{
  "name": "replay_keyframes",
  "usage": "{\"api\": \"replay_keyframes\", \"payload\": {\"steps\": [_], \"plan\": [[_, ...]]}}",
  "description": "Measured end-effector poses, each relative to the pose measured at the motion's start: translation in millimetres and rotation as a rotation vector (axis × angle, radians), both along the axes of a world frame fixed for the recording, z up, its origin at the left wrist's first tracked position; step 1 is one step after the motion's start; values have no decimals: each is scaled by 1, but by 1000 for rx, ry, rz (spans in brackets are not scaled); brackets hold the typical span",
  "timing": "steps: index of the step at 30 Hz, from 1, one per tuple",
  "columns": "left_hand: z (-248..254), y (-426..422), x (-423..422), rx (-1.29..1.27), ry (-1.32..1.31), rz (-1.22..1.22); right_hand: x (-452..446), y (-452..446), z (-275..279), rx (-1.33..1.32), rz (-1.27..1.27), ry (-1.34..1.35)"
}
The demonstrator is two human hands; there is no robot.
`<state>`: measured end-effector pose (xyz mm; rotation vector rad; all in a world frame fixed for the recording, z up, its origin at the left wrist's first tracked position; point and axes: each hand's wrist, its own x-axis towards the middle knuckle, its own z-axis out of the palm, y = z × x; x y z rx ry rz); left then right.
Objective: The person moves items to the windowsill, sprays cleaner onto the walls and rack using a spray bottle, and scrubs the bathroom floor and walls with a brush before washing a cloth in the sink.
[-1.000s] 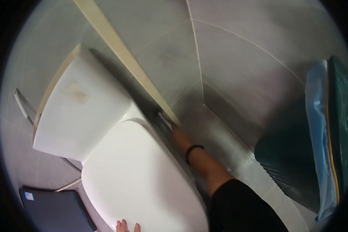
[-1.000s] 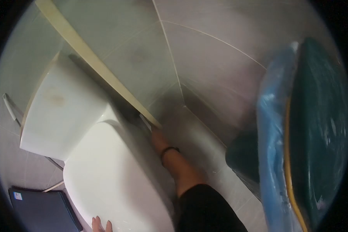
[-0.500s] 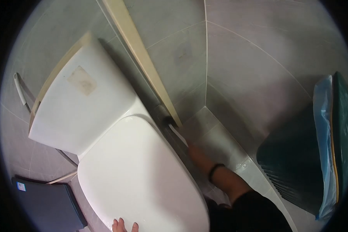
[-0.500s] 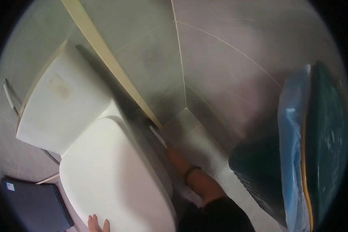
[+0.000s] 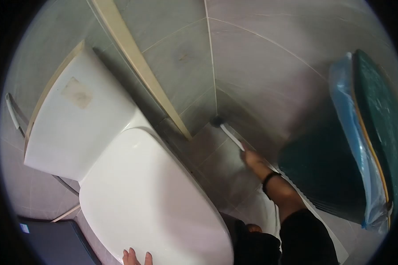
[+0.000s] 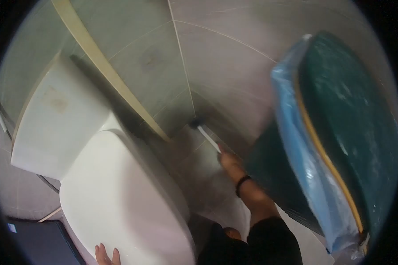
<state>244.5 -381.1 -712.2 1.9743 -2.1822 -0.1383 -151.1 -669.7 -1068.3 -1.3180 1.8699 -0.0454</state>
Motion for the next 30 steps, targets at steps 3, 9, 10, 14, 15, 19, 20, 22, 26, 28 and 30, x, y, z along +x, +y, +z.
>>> {"api": "replay_keyframes", "payload": {"steps": [3, 9, 10, 14, 15, 19, 20, 22, 26, 28, 30], "plan": [[2, -4, 7, 15, -18, -18, 79, 3, -25, -118, 9, 142], [-4, -11, 6, 6, -37, 5, 91, 22, -30, -109, 415, 286], [0, -9, 0, 5, -34, 2, 72, 9, 1, -8, 483, 301], [-1, -7, 4, 7, -31, 7, 52, -2, 20, -20, 360, 271], [-1, -8, 6, 12, -37, 8, 37, -6, 7, -42, 211, 148], [-4, -12, 4, 2, -28, 29, 23, -23, -15, -18, -43, 4], [-5, -12, 1, -1, -26, 33, 29, -22, -7, 14, -29, 66], [-5, -11, -1, 3, -11, 29, 62, 13, -55, -117, 198, 131], [-3, -18, 5, -4, 5, 40, 85, 58, -58, -88, 435, 168], [-5, -17, 0, -2, 6, 42, 53, 56, -66, -121, 320, 138], [-4, -15, 1, 11, -3, 33, 22, 26, -34, -113, 48, 6]]}}
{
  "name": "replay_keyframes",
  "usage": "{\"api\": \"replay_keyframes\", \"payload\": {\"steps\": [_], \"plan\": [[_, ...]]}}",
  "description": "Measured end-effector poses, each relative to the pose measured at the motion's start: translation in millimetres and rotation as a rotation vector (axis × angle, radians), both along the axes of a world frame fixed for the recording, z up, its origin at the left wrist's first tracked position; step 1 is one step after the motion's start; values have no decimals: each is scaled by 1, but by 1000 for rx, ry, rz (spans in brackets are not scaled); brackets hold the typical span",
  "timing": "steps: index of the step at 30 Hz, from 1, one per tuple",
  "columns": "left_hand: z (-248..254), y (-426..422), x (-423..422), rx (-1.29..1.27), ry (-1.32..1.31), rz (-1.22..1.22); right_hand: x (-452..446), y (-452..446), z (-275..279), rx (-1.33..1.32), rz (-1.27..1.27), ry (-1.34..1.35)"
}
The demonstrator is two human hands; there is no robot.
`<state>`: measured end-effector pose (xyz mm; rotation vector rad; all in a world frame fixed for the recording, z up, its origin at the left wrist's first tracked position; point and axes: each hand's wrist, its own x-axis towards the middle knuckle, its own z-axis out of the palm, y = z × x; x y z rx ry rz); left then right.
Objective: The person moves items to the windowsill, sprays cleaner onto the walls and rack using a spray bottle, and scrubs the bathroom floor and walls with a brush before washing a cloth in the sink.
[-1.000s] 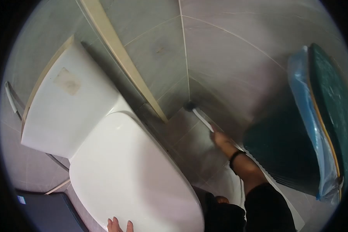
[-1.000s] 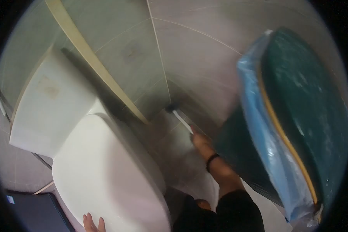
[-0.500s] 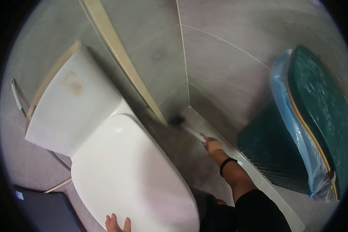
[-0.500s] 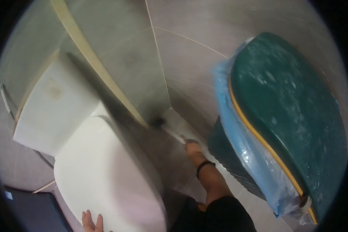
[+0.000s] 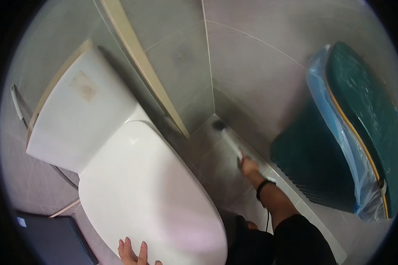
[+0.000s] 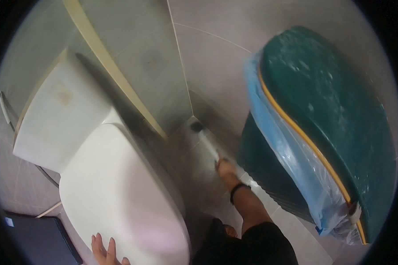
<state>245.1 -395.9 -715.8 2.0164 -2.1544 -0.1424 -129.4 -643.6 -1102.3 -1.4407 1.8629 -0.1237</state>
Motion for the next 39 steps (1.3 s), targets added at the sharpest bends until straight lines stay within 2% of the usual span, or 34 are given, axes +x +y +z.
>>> {"api": "replay_keyframes", "payload": {"steps": [1, 4, 8, 11, 13, 16, 18, 20, 22, 24, 27, 29, 30, 33, 35, 36, 38, 39], "plan": [[-2, 1, 0, -4, -4, -2, -5, -17, 42, 131, -150, -101], [1, 3, 0, -2, -10, -13, 34, -12, 39, 48, -131, 106], [-2, 2, -7, -22, -2, -22, 61, 85, 20, -134, 321, -81], [-7, 7, -6, -39, 16, -37, 53, 109, 64, 103, 299, -147], [-10, 15, -7, -43, 41, -43, 43, 110, 86, 157, 208, -290], [-13, 18, 1, -45, 60, -41, 62, 75, 98, 301, 69, -387], [-11, 19, 10, -30, 33, -43, 91, 44, 106, 273, 23, -449], [-9, 21, 11, -13, 34, -31, 112, 16, 117, 101, 31, -549], [-5, 22, 8, 7, 32, -13, 139, -26, 105, -107, 237, -470], [-1, 24, 5, 26, 10, 8, 175, -68, 89, -291, 297, -372], [1, 27, 7, 22, 7, 5, 222, -112, 76, -255, 164, -417], [2, 30, 8, 30, 8, -2, 228, -118, 56, -204, 230, -408], [4, 32, 11, 41, 8, -9, 232, -111, 49, -172, 257, -404], [2, 34, 16, 38, 22, -16, 182, -40, 7, 5, 43, -503], [3, 35, 12, 28, 28, -24, 119, 29, 106, 224, -81, -580], [7, 33, 10, 23, 36, -27, 93, 63, 85, 326, 32, -476], [6, 32, 14, -3, 52, -51, 41, 169, 32, -236, 463, -238], [6, 33, 19, -13, 56, -66, 33, 189, 70, 37, 507, -101]]}}
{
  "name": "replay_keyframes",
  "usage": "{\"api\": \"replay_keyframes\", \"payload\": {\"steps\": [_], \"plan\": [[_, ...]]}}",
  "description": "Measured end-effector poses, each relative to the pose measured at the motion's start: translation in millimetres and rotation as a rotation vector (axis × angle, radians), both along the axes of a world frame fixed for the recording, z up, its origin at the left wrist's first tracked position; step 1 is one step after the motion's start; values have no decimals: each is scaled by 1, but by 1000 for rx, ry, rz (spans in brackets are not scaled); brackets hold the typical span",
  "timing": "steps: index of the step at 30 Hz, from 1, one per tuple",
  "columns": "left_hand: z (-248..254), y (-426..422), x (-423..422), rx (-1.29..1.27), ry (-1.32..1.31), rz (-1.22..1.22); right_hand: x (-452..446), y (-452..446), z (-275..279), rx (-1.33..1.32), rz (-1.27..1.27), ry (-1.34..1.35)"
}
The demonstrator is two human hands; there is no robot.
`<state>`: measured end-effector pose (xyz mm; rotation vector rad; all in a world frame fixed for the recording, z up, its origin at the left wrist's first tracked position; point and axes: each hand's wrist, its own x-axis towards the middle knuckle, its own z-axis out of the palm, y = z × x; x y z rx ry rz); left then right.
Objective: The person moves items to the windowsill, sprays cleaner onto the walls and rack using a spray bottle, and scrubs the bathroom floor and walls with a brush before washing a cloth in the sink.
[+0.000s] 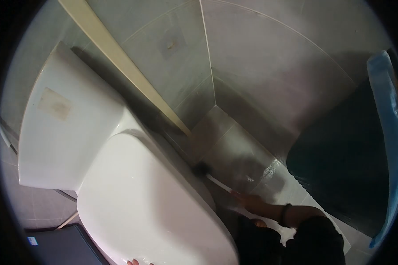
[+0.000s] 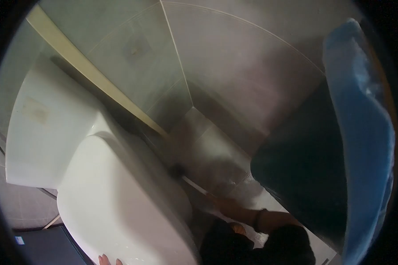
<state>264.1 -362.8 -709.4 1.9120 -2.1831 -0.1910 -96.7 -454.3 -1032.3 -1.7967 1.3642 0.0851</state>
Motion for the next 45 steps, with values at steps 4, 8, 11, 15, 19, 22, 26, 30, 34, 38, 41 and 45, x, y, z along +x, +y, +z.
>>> {"api": "replay_keyframes", "payload": {"steps": [4, 8, 11, 15, 19, 22, 26, 30, 34, 38, 41, 45], "plan": [[-1, -1, 3, 10, -24, 4, -7, 22, 24, -120, -53, -56], [-11, -5, 10, 6, 3, 22, 76, -121, 22, 358, -613, -478], [-19, -2, 16, 5, 25, 17, 96, -151, 13, 350, -561, -472], [-11, -12, 1, 14, -40, -1, 27, -42, 24, 211, -350, -287], [-18, -10, 0, 6, -44, 18, -25, 57, 23, 203, 9, 11], [-20, -9, 5, -9, -8, 18, 0, 3, -2, 54, -112, -131], [-18, -15, 8, 18, -31, 2, -8, -88, -35, 177, -482, 88], [-18, -25, 8, 12, -38, 8, -25, -78, -65, 39, -517, 71], [-20, -26, 5, 21, -11, 18, 13, -34, -78, -355, -33, 138], [-18, -26, -3, 36, -5, 54, -13, -79, -32, 6, -240, 173], [-19, -28, 9, 27, -21, 43, 19, -79, -50, 49, -369, 65], [-29, -22, 17, -51, -49, 56, 32, -58, -64, -286, 50, 222]]}}
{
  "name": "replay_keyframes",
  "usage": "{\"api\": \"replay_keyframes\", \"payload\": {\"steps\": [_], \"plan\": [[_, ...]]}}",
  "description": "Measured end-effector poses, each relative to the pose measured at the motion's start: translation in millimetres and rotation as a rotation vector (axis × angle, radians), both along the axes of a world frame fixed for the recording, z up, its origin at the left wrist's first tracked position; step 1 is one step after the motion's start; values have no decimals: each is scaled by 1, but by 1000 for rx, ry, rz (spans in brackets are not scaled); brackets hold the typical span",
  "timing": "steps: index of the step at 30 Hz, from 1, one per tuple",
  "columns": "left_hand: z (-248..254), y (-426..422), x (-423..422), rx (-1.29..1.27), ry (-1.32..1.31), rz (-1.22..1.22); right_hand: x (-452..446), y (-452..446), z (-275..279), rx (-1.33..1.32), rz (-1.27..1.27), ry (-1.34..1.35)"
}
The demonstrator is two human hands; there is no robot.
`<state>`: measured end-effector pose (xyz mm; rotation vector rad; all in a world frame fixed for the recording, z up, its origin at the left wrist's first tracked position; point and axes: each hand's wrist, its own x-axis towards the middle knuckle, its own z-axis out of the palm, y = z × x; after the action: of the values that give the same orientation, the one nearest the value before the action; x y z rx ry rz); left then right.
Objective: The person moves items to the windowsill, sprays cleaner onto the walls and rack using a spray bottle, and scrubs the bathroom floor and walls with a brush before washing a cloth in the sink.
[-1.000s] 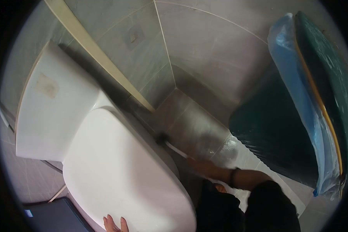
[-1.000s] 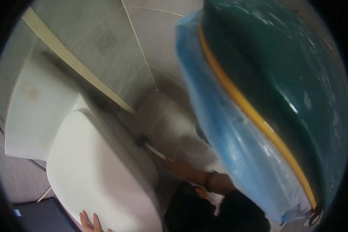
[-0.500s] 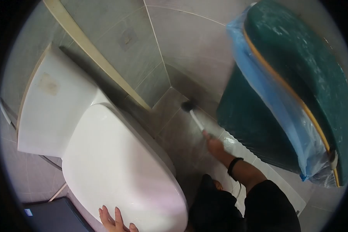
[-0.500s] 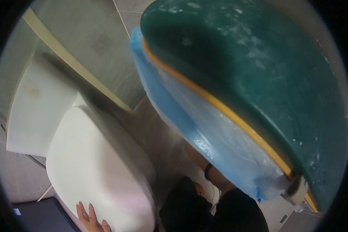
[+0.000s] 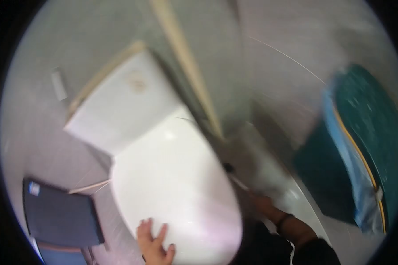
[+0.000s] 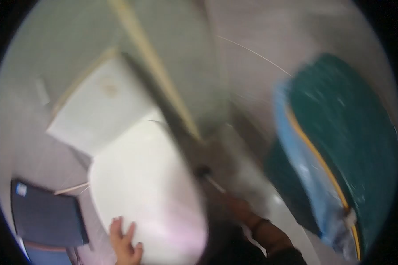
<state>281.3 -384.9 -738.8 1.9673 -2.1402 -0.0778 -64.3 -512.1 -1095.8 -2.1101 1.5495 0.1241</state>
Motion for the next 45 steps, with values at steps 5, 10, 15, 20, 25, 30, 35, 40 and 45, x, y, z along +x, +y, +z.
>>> {"api": "replay_keyframes", "payload": {"steps": [5, 10, 15, 20, 25, 30, 35, 40, 45], "plan": [[13, -15, 8, 43, -3, 30, -17, -60, 14, 192, -559, -248], [15, -10, -6, -57, 30, 25, 13, -34, 19, 34, -200, -330], [8, -15, -6, 30, -40, 16, -18, 54, 83, 524, -256, -478], [-2, -16, -6, 40, 22, -2, -62, 158, 33, 529, -547, -745], [-7, -12, 10, 36, -71, -43, 25, -17, 63, 669, -597, -688], [-1, -19, -2, 65, 12, -15, 45, -62, 80, 475, -411, -733], [10, -20, -5, 54, 14, -7, -34, 61, 115, 1007, -593, -424], [7, -17, -6, 84, 1, 14, 5, 13, 52, 532, -275, -398], [14, -19, -6, 95, 44, 34, 108, -166, 14, -95, -79, -582]]}}
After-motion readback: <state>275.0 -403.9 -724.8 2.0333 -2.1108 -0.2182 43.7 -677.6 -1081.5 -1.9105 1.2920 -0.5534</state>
